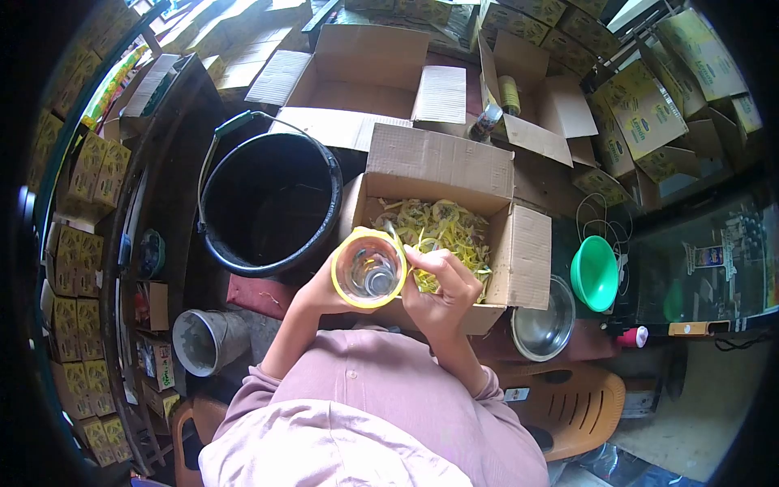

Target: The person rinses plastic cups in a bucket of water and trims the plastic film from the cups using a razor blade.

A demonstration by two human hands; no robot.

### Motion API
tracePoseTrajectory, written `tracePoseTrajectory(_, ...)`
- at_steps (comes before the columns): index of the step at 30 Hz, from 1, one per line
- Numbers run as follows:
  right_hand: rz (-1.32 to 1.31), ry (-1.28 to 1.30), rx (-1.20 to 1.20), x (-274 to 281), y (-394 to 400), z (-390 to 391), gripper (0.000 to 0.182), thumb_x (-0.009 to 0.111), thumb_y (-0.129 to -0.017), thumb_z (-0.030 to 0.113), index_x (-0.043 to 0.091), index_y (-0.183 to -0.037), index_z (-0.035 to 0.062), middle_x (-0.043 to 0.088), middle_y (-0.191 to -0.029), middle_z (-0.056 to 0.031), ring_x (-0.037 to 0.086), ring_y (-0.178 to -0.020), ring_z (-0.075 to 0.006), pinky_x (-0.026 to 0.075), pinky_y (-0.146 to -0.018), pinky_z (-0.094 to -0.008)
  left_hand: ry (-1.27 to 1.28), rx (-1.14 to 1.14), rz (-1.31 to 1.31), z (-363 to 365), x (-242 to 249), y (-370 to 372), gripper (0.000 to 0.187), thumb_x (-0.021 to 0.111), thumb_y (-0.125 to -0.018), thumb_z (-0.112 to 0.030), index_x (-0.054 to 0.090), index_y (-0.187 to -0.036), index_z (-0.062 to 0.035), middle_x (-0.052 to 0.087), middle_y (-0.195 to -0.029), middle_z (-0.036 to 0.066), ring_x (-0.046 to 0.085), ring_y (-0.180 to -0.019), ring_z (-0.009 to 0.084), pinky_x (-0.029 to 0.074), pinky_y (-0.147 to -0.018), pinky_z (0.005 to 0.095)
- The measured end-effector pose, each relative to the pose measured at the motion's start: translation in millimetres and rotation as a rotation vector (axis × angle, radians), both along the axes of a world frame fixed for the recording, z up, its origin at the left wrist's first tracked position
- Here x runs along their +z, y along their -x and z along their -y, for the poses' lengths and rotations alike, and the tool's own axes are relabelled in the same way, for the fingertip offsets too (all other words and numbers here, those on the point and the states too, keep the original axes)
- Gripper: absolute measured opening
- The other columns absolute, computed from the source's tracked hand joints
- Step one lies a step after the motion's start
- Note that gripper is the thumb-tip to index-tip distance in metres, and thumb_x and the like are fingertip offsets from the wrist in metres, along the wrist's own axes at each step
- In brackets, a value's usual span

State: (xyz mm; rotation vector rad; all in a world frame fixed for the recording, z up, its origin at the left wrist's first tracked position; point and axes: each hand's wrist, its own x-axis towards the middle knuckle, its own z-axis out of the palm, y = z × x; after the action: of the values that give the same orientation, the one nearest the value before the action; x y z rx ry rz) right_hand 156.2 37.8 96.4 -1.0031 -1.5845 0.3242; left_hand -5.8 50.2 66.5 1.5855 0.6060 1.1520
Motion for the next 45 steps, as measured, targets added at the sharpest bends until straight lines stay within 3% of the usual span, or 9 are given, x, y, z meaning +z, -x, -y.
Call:
tracePoseTrajectory(4,-0.06,-0.01,-0.014,4.5,1.2,-0.6,0.018,0.069,-0.062,-0.006,0.063,-0.078,0.0004,0.059,-0.063,-0.008,0.056,-0.056,-0.0125,0.041,-0.049,-0.022,-0.09,0.082,0.037,-0.9,4.8,-4.8,0.067,0.077,-0.056,-0.007,0.042,-0.114,-0.0039,0.044,-0.106,0.01,0.047,-0.102,0.0181,0.041,-0.087,0.0308)
tracePoseTrajectory(5,-0.08,0.0,-0.042,4.7,3.1,1.4,0.017,0.069,-0.063,-0.006,0.063,-0.077,0.0002,0.059,-0.064,-0.0081,0.056,-0.056,-0.0125,0.041,-0.049,-0.0221,-0.025,0.088,0.117,-1.2,-9.2,-6.2,0.066,0.076,-0.059,-0.007,0.041,-0.115,-0.0047,0.042,-0.108,0.01,0.044,-0.106,0.018,0.04,-0.088,0.0314)
tracePoseTrajectory(6,-0.102,0.01,-0.07,4.8,4.9,2.8,0.017,0.069,-0.063,-0.006,0.062,-0.077,0.0,0.059,-0.064,-0.0081,0.056,-0.056,-0.0125,0.041,-0.049,-0.0223,0.224,-0.009,0.37,2.4,-1.8,-11.1,0.066,0.075,-0.062,-0.007,0.038,-0.116,-0.0048,0.042,-0.108,0.009,0.044,-0.107,0.0176,0.038,-0.091,0.0316)
tracePoseTrajectory(15,0.003,-0.073,-0.118,7.6,9.3,2.1,0.017,0.07,-0.063,-0.005,0.062,-0.077,0.0015,0.059,-0.064,-0.0074,0.057,-0.055,-0.0134,0.043,-0.049,-0.0233,0.147,0.076,0.341,3.2,-8.0,-16.9,0.068,0.068,-0.071,-0.005,0.03,-0.128,-0.0011,0.041,-0.119,0.01,0.039,-0.115,0.0175,0.033,-0.097,0.0311)
tracePoseTrajectory(30,0.039,-0.127,-0.151,2.9,8.8,3.9,0.019,0.07,-0.063,-0.004,0.062,-0.079,0.0033,0.058,-0.065,-0.0077,0.057,-0.056,-0.0151,0.045,-0.051,-0.0246,0.117,0.159,0.287,8.1,-8.5,-25.5,0.071,0.07,-0.071,-0.004,0.027,-0.128,-0.0029,0.04,-0.117,0.011,0.042,-0.112,0.0191,0.034,-0.096,0.0322)
tracePoseTrajectory(33,0.062,-0.118,-0.132,3.4,7.7,6.4,0.021,0.067,-0.063,-0.009,0.06,-0.081,-0.0011,0.059,-0.07,-0.008,0.057,-0.062,-0.0153,0.045,-0.057,-0.0245,0.059,0.178,0.186,8.0,-5.5,-22.8,0.07,0.07,-0.07,-0.004,0.029,-0.126,-0.0027,0.04,-0.116,0.01,0.043,-0.111,0.0189,0.034,-0.096,0.0323)
tracePoseTrajectory(45,-0.029,-0.095,-0.062,5.1,1.9,-0.1,0.021,0.068,-0.06,-0.009,0.064,-0.078,0.0007,0.058,-0.063,-0.0085,0.056,-0.056,-0.0132,0.042,-0.05,-0.0228,0.014,0.088,0.086,6.2,0.3,-11.0,0.065,0.07,-0.062,-0.003,0.037,-0.119,-0.0031,0.043,-0.112,0.01,0.044,-0.109,0.0203,0.035,-0.096,0.0322)
